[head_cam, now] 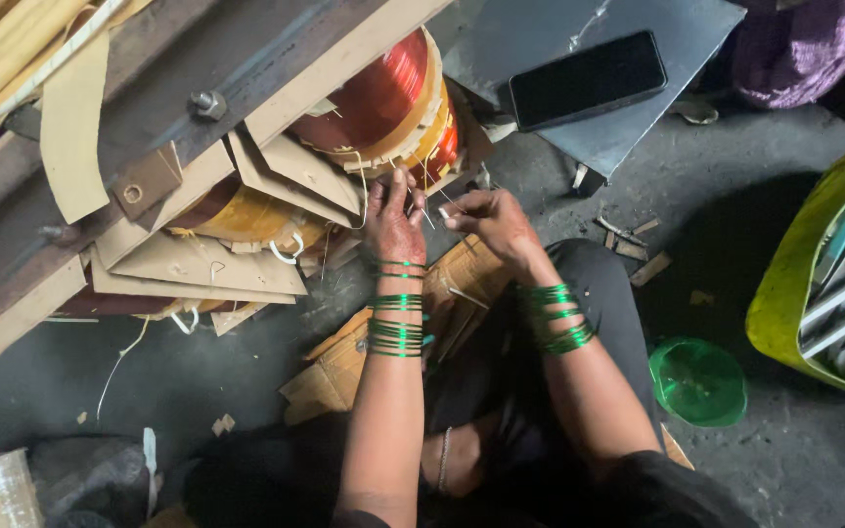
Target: The person sits on the floor and uses pliers to cut and tie white insulating tape around a copper-wound coil. They repeatedly measure, cut, and wrap tape segments to secure the coil windings.
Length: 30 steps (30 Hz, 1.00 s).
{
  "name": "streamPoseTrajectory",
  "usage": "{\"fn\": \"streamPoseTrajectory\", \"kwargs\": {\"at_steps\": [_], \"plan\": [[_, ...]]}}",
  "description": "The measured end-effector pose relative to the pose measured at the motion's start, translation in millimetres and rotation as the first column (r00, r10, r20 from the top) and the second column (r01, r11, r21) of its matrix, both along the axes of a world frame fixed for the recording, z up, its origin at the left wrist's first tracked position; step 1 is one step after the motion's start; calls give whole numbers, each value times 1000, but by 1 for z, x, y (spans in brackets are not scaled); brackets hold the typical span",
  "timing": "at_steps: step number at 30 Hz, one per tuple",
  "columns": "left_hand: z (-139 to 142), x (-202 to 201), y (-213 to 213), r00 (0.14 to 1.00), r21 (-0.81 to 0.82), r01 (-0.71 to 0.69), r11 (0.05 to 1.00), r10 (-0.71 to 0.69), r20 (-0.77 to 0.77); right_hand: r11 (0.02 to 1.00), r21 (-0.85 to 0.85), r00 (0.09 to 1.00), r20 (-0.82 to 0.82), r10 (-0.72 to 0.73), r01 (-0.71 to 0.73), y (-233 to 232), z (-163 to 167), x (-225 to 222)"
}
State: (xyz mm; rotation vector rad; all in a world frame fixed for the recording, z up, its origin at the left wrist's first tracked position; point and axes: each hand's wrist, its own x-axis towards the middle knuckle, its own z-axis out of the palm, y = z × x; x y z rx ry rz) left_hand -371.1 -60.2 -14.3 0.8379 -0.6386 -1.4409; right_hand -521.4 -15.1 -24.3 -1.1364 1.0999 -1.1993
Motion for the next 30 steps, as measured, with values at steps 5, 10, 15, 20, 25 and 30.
{"fn": "streamPoseTrajectory", "kwargs": {"at_steps": [5, 10, 15, 20, 25, 30], "plan": [[-4, -2, -1, 1000, -1, -21, 1000, 21, 16, 994, 30, 994, 27, 107, -108, 2, -5, -13], [-3, 1, 0, 1000, 10, -5, 1000, 5, 1, 978, -26, 977, -66, 204, -206, 2, -7, -4], [-3, 0, 1, 998, 9, -21, 1000, 20, 60, 972, 69, 974, -22, 226, -224, 3, -7, -5], [-3, -1, 0, 998, -23, -16, 1000, 17, 56, 970, 13, 966, 88, 242, -244, 3, -3, -2], [-1, -3, -1, 996, -38, -30, 999, 33, 80, 974, 73, 974, 94, 207, -214, 6, 2, -3], [4, -4, 0, 983, -14, -68, 998, 69, 168, 951, 63, 935, 215, 282, -302, 6, 5, -5]]}}
